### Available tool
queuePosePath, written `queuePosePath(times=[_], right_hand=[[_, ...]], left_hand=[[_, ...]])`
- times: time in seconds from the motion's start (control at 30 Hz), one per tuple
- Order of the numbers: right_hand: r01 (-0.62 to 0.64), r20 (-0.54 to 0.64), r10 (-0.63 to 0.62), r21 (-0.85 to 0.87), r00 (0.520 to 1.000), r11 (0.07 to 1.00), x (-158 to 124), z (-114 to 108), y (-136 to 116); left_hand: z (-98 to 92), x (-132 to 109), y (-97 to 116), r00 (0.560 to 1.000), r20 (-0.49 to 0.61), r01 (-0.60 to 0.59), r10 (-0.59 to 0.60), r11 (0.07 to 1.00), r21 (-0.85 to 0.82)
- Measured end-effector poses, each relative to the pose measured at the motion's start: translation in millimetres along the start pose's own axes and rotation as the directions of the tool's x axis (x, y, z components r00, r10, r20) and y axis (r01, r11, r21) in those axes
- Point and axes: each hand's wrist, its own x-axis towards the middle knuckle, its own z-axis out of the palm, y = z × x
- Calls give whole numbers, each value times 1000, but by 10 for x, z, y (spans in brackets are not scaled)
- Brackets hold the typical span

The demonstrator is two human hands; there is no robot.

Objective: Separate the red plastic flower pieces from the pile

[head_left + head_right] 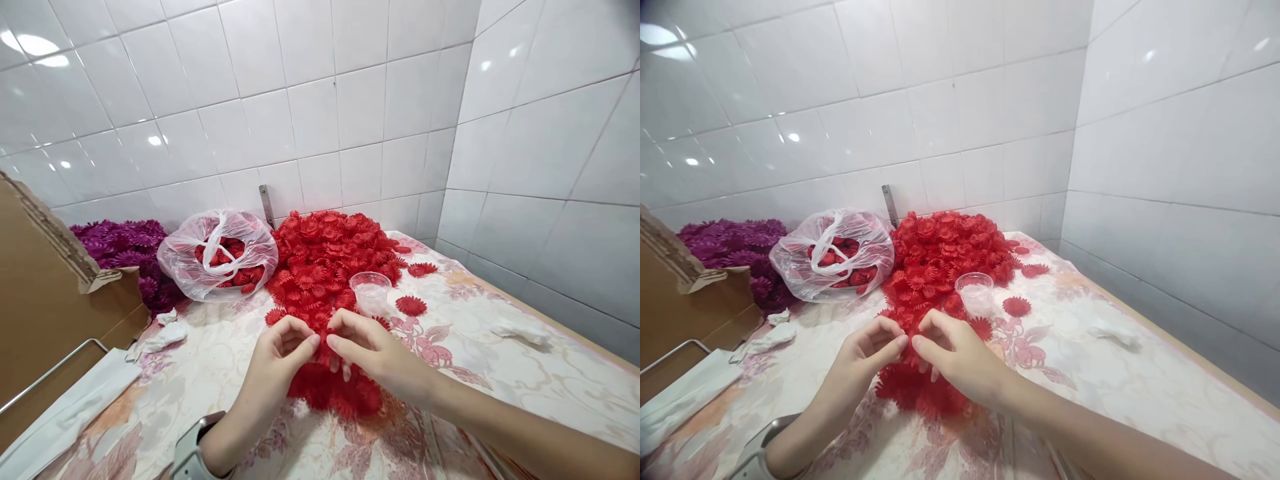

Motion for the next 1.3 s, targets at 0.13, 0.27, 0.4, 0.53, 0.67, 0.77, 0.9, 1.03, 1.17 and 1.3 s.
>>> queuePosePath(times=[0.13,0.27,0.4,0.53,0.67,0.77,0.9,1.03,1.17,1.3], right_hand=[[-84,33,81,74,996,994,27,4,-16],[-69,41,63,173,997,983,50,-7,-35],[-60,42,54,143,998,988,37,-8,-37],[-72,74,71,3,995,997,15,-6,-48],[-42,-47,43,20,998,999,19,-18,-42],[17,-91,-21,-47,996,999,23,-36,-37],[81,-90,-105,-238,990,968,1,-36,-57],[143,-65,-191,-446,979,883,-24,3,-77],[264,15,-324,-619,946,740,-20,18,-78],[277,55,-309,-605,950,746,-21,-9,-105]], left_hand=[[-6,-36,-48,995,34,-98,96,994,54],[1,-50,-61,988,12,-157,156,986,65],[12,-77,-49,968,-51,-233,244,959,161],[32,-107,-1,930,-148,-275,338,903,330],[30,-76,51,947,-177,-217,269,939,266],[22,-37,58,998,-57,-28,34,995,101],[29,-28,63,988,40,153,-151,987,-40],[44,-60,75,978,69,202,-198,978,-49],[38,-64,29,973,42,230,-227,966,-121],[16,-39,-19,968,54,250,-244,944,-214]])
